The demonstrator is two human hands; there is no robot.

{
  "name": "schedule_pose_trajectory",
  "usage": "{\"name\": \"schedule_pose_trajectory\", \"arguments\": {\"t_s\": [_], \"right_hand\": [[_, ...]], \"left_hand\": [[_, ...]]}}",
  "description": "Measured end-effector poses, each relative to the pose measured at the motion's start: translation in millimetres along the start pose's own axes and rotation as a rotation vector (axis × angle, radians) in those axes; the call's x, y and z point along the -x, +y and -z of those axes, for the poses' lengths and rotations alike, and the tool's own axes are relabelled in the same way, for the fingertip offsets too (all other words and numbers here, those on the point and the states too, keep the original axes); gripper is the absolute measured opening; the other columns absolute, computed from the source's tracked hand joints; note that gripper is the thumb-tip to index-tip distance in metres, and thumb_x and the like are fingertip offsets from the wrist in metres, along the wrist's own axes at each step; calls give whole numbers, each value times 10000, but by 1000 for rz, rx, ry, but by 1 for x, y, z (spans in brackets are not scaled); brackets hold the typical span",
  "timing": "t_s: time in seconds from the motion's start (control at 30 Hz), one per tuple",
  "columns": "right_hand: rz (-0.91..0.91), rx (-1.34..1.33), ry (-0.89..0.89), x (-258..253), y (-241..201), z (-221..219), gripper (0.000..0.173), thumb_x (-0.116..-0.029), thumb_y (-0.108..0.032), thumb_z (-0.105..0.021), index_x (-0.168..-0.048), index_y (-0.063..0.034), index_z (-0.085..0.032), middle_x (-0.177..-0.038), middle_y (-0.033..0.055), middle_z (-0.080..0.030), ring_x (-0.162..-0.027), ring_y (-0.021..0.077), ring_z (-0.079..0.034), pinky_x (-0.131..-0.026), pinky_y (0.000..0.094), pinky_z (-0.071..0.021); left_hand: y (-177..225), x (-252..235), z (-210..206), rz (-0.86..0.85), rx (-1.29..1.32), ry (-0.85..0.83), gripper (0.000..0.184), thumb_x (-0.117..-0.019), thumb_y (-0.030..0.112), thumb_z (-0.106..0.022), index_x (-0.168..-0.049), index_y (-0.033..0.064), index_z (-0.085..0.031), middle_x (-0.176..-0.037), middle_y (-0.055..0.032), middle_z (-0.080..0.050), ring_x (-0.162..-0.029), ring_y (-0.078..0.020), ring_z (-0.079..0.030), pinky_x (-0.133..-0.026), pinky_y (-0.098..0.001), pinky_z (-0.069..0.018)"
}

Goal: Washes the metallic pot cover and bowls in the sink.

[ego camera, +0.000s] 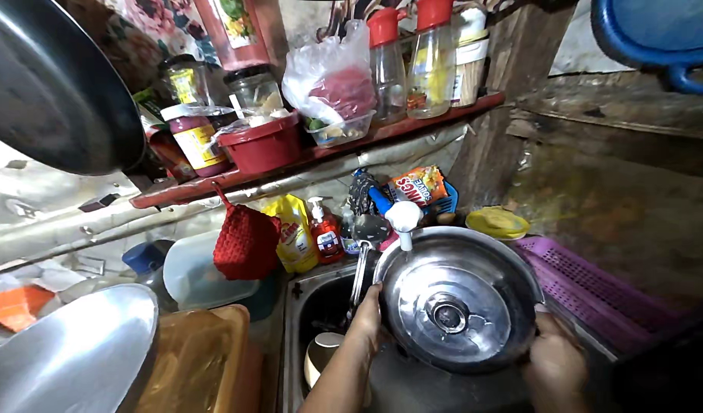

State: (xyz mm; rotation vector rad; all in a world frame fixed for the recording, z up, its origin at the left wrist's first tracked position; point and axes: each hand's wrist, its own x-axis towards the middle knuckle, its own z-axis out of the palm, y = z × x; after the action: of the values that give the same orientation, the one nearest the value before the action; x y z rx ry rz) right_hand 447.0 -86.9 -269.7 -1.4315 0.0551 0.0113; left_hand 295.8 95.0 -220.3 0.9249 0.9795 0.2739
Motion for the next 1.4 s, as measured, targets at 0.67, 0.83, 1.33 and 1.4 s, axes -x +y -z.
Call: {"name": "schedule_pose_trajectory", "arguments": {"t_s": [0.67,0.83,1.33,1.4], "right_hand": [[243,197,-437,60,-54,-31,245,-978,-34,-561,-1154,11,-725,-1033,71,-745,-920,38,-684,-825,191,-556],[-108,-175,-351,52,-71,-41,233,-998,24,-537,-1215,28,-624,-934,47,-675,-750,76,-658,-650,221,-568],[-502,-411,-381,55,-94,-114,150,-1040,-105,-523,-1188,-85,-533,-935,71,-557,-778,169,-582,-699,361,-534],[-561,-294,-481,51,-82,-126,299,-1059,-121,-492,-1348,-48,-494,-1127,152,-584,-943,240,-616,-801,426,-540]], "left_hand": [[-5,-6,-84,-961,-936,147,430,-1051,315,-492,-1458,213,-587,-1596,-70,-440,-1516,-299,-323,-1230,-533,-281],[-50,-8,-71,-1246,-873,130,492,-1008,386,-536,-1458,194,-591,-1617,-126,-398,-1500,-328,-361,-1187,-514,-377],[-67,20,-19,-839,-584,33,881,-842,8,-640,-1633,154,-281,-1654,-178,-283,-1478,-283,-390,-1153,-437,-435],[-65,22,-17,-673,-429,29,823,-910,-18,-560,-1643,135,-220,-1635,-180,-323,-1459,-273,-414,-1165,-431,-412]]}}
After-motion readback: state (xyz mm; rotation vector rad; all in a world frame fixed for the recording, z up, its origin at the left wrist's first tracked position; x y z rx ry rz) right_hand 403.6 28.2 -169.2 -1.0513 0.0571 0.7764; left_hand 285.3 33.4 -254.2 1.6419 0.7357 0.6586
